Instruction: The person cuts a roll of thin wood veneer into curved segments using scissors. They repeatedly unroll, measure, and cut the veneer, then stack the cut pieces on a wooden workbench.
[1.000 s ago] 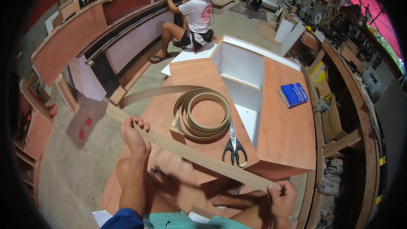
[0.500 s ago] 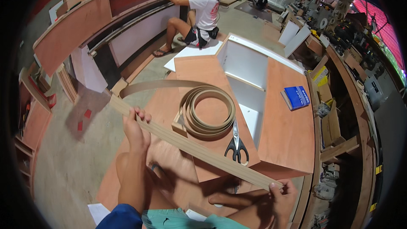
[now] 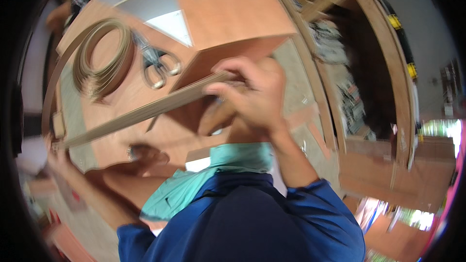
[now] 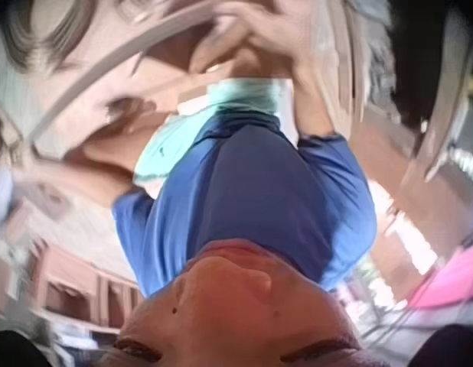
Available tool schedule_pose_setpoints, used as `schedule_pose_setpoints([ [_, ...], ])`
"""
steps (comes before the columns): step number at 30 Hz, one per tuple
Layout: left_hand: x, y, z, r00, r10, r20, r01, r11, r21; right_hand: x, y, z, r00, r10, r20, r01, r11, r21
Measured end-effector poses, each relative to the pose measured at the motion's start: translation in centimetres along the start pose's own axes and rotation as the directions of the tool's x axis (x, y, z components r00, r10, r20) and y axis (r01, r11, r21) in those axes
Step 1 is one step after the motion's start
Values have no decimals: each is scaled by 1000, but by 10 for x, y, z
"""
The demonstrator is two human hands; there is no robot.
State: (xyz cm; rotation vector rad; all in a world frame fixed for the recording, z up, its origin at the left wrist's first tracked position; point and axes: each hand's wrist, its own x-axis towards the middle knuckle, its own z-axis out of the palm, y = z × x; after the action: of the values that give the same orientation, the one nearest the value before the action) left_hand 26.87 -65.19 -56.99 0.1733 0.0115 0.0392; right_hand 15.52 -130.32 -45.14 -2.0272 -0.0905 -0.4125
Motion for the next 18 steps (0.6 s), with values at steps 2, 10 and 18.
schedule_pose_setpoints([
  [2,3,-4,-6,999,-9,48,10,999,-33,-3,-3,0,977,204,-66,-186,959,213],
  [10,5,-59,21,988,61,-142,-82,986,-147,-9,18,10,980,153,-126,-106,943,316],
  [18,6,-63,18,973,68,-223,-101,985,-142,-5,14,19,973,156,-172,-38,838,544],
])
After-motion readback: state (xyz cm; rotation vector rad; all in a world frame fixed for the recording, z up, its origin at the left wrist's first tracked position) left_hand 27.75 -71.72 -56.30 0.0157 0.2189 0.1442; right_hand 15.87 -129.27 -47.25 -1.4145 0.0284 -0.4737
